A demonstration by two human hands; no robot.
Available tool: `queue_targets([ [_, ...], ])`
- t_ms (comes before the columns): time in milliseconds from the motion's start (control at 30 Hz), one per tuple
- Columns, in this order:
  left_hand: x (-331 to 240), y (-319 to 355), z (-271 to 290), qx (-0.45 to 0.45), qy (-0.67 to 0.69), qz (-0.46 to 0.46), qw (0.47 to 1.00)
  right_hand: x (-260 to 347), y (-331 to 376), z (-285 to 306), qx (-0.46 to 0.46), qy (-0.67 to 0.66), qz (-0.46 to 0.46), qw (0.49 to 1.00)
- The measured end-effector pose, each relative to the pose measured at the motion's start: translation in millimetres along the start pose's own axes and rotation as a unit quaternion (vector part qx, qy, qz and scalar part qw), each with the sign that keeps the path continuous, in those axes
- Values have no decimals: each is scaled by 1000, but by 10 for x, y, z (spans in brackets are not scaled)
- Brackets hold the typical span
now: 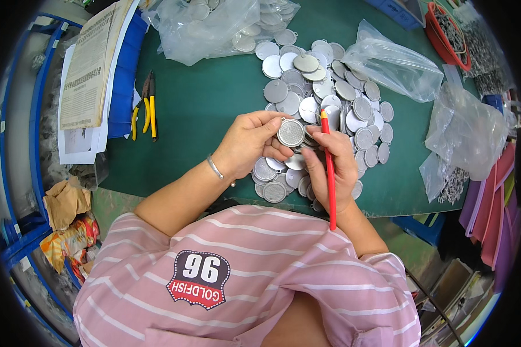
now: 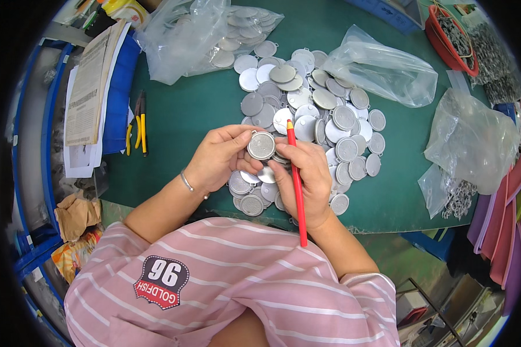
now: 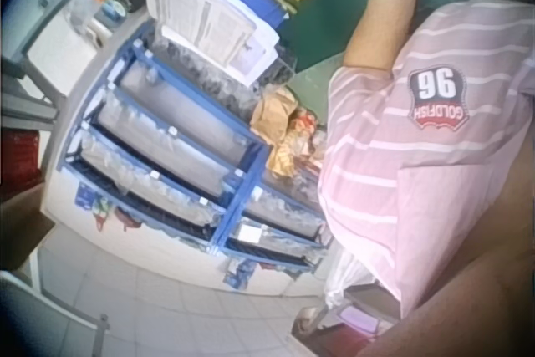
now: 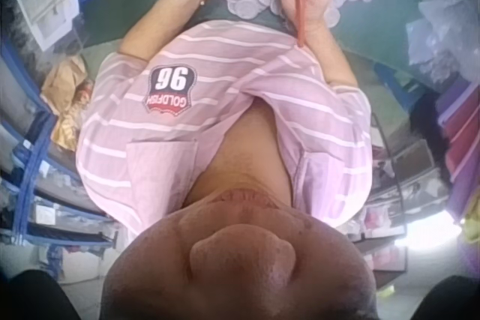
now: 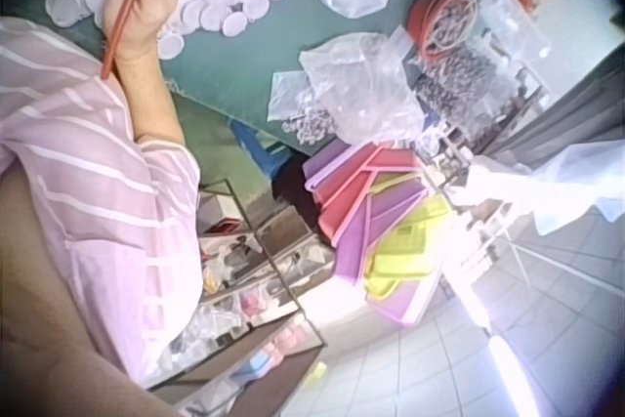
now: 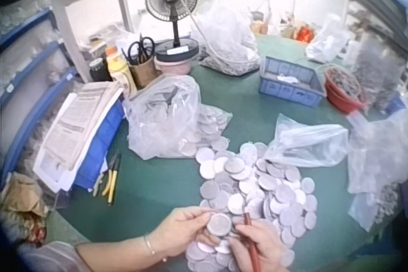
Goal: The person uses a red pen to mark the centers of circular metal disks one at a time, picking them from a large pile and then moving them to a smaller separate pile.
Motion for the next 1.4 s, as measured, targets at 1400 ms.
queue_targets([
  [1400, -649, 283, 18, -47, -623, -239, 743, -31, -50, 100, -49, -363, -263, 893],
])
Point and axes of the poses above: each hand's wrist, its own y-axis away from the middle knuckle, its own z-axis out of the back of the hand, x = y × z, the point moved 4 cm from there along -y, towards the middle knuckle, and after that the axes turned 8 degrees about x, right-handed, at the moved point
